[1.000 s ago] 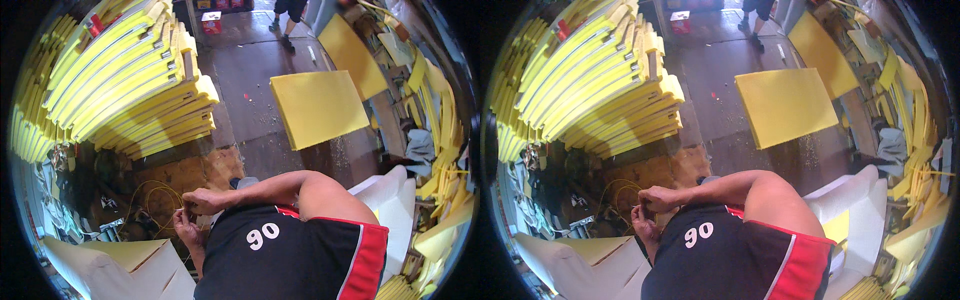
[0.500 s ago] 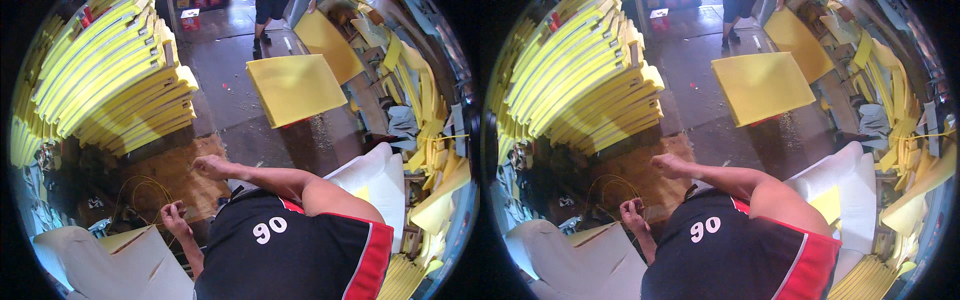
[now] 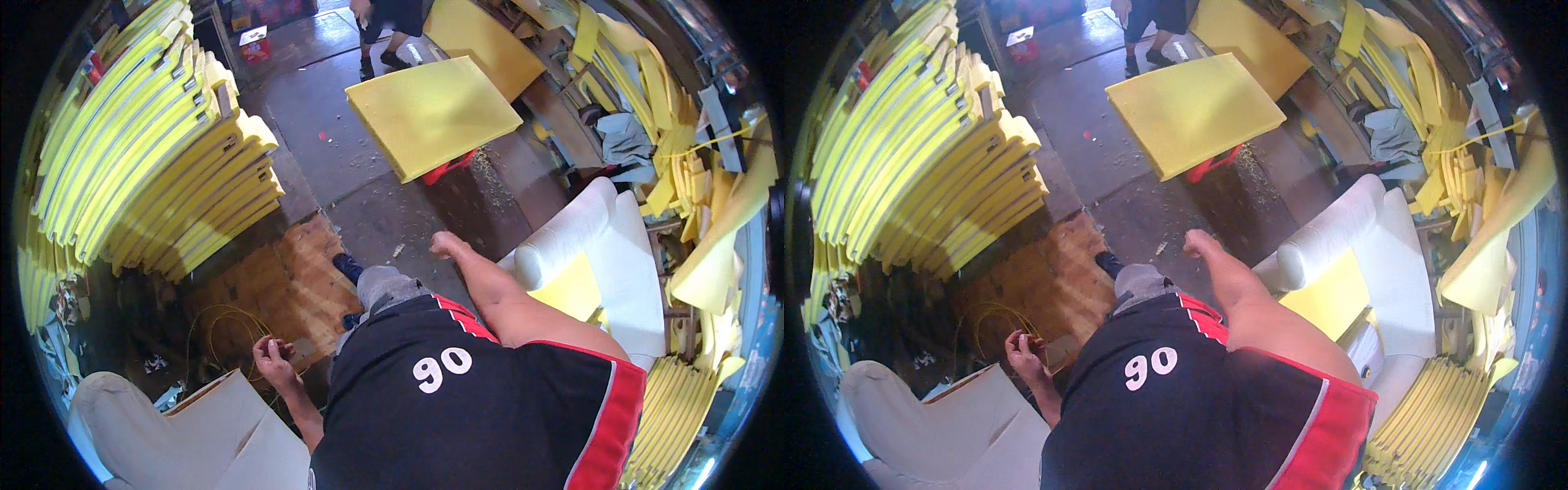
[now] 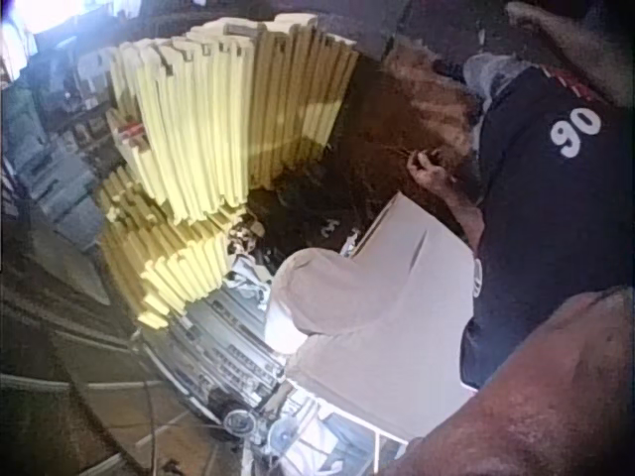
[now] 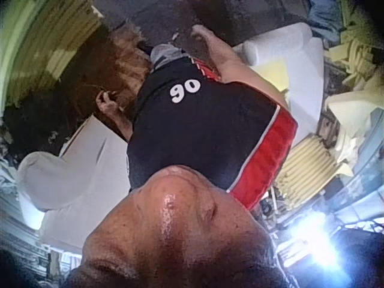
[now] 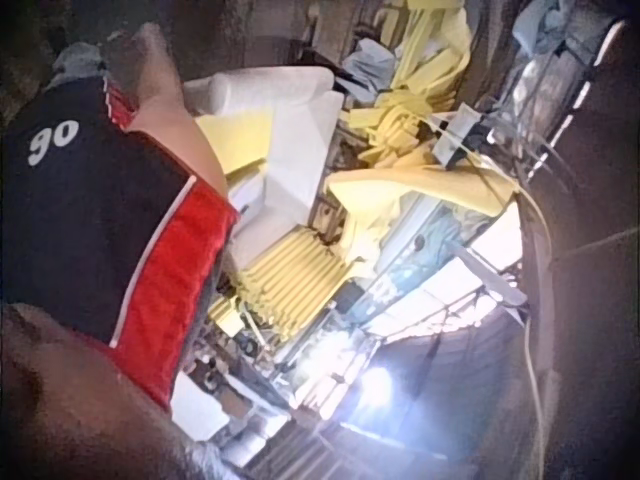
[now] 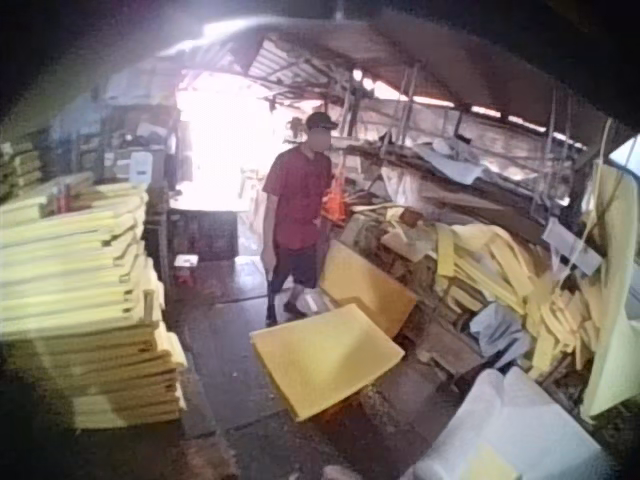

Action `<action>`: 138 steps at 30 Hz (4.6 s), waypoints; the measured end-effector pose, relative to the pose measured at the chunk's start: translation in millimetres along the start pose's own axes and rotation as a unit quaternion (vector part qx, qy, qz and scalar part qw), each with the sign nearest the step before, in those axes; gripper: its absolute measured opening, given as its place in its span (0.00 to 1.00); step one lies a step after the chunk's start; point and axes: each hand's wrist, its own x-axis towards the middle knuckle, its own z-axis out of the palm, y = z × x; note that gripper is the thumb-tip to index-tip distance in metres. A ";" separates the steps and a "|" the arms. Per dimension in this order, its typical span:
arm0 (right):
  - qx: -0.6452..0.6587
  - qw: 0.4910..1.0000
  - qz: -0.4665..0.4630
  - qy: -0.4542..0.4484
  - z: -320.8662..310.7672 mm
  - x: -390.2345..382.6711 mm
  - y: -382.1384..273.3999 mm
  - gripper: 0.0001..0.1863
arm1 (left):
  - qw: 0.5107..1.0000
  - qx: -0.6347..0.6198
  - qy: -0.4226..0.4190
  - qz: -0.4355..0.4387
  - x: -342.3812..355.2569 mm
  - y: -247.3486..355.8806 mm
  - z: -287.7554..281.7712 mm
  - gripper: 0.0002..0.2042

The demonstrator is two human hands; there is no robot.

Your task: The person hand-sews a white cushion cover using a needle and thread, stitching along the edge of the cushion. The person works continuously on the seam, pulling the thread through the fabric and adjusting the cover as needed.

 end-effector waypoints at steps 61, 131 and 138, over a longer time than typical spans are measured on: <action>0.083 0.898 -0.426 -0.071 -194.1 18.3 -156.2 0.21 | 0.999 -0.043 0.018 -0.001 -3.9 -26.2 229.7 0.04; 0.252 0.742 -0.594 -0.180 -136.2 -104.8 -525.6 0.11 | 0.846 0.509 0.151 -0.041 18.9 -133.8 -47.0 0.12; 0.007 0.671 -0.677 -0.303 -150.4 -134.3 -568.0 0.19 | 0.879 0.323 0.349 0.035 42.7 -70.8 23.5 0.20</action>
